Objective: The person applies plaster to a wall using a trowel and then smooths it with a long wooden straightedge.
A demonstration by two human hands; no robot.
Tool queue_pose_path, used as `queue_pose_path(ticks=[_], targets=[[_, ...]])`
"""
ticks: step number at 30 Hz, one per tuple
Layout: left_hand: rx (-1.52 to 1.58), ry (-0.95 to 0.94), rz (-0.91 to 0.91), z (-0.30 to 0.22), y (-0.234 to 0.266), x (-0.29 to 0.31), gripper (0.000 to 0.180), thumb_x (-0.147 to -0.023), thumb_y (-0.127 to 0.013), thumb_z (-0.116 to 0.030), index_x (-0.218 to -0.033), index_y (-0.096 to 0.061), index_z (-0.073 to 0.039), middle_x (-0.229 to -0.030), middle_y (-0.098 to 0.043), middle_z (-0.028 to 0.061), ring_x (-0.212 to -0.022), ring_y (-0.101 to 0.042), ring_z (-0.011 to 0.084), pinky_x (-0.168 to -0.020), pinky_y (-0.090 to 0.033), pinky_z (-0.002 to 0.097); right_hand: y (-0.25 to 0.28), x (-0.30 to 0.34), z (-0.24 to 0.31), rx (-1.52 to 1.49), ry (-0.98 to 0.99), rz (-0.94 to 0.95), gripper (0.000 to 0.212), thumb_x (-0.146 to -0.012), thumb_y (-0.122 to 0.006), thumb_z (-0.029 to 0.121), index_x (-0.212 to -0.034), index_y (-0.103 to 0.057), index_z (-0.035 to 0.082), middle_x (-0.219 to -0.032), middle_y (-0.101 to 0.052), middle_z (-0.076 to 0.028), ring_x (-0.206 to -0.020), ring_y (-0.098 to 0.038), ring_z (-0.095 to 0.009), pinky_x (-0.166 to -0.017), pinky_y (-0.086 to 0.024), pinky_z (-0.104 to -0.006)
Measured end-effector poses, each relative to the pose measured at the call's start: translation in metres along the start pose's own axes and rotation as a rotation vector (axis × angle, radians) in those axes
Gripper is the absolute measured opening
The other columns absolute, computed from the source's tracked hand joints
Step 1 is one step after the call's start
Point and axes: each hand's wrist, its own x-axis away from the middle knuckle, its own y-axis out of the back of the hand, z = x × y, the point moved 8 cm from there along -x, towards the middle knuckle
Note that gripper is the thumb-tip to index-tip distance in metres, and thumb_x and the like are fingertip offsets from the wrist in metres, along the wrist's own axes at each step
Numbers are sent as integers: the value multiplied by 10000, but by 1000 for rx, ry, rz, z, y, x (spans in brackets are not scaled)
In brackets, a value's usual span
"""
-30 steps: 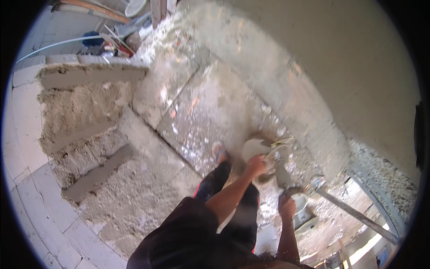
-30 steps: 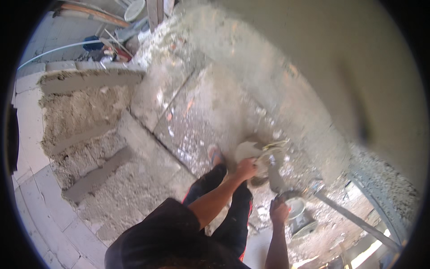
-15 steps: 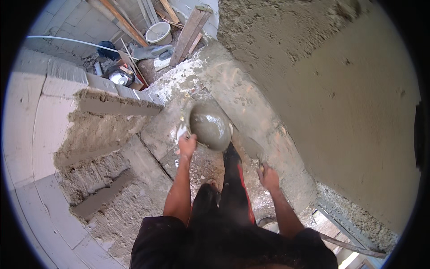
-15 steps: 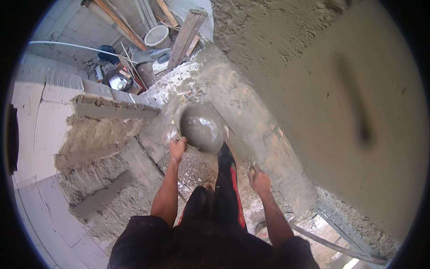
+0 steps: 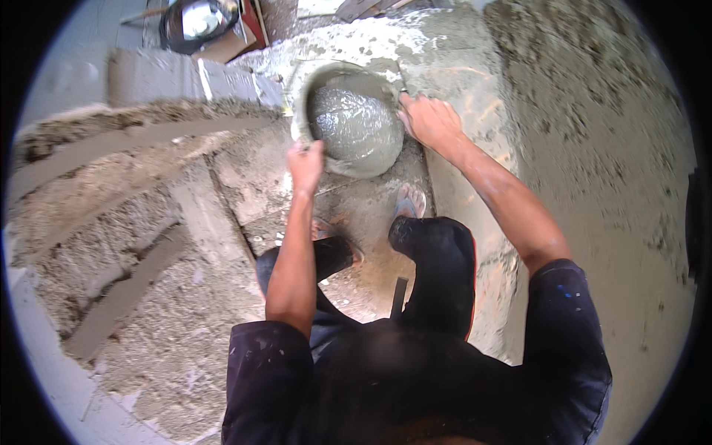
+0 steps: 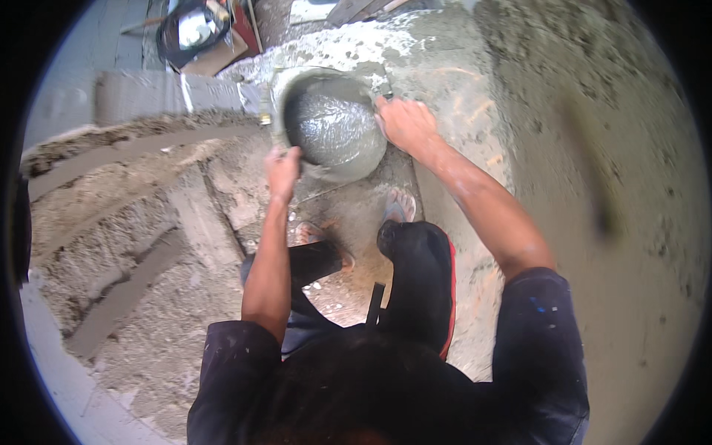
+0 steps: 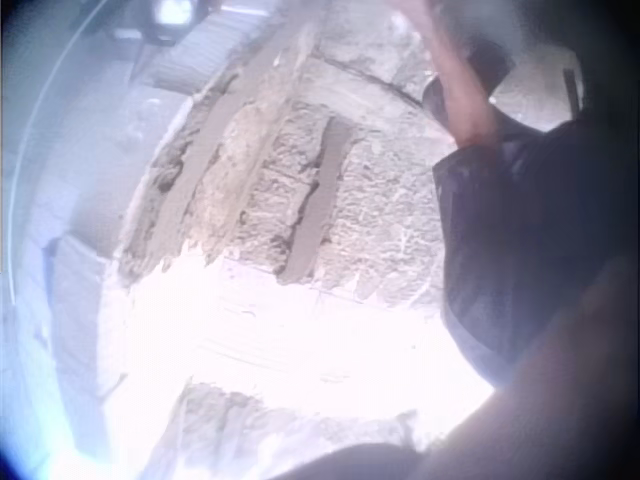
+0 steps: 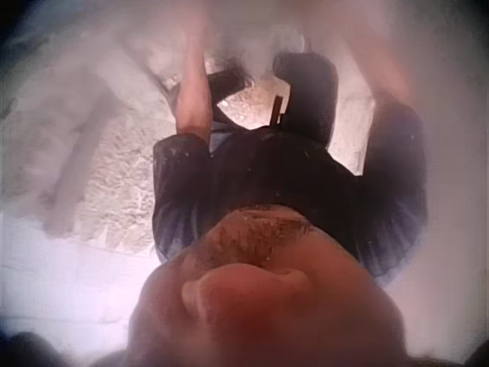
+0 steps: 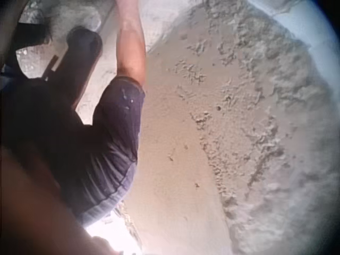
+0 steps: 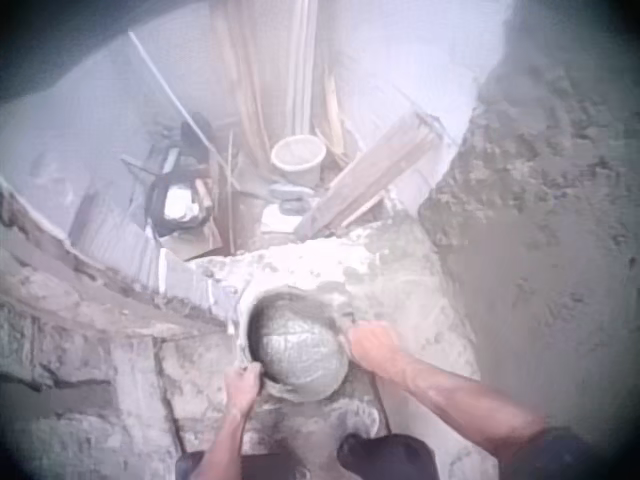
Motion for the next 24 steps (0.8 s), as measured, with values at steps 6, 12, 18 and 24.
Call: queue_pose_path(ticks=[6,12,18,24], targets=[[-87,-185,-258,6,35,0,389,-997,-641,-275,-710,-576,-20,-607,-484,-56,-583,-397,57,-502,-342,296,-68,-21,24,34,199,293,296,-979,-568,330,-1083,-634,61,-814,-695,-196,-801,-687,-409,-726,-541,-516],[-27,-371,-286,-17,19,-9,527,-1044,-572,-356,-621,-445,-69,-590,-401,-64,-576,-349,62,-498,-269,308,-75,-30,4,131,170,243,337,-987,-563,384,-1032,-657,62,-731,-672,-173,-694,-670,-408,-667,-548,-514],[4,-453,-197,-26,5,-14,523,-1024,-601,-366,-680,-547,24,-596,-452,-20,-606,-383,85,-519,-336,341,-101,3,39,-172,286,432,376,-909,-669,402,-982,-666,33,-812,-675,-195,-847,-673,-380,-793,-529,-491],[90,-466,-192,-21,9,-23,544,-1022,-601,-372,-658,-518,24,-591,-436,-20,-617,-373,91,-524,-337,351,-70,26,3,-120,108,252,321,-858,-709,285,-992,-613,10,-830,-655,-229,-849,-646,-403,-776,-499,-507]])
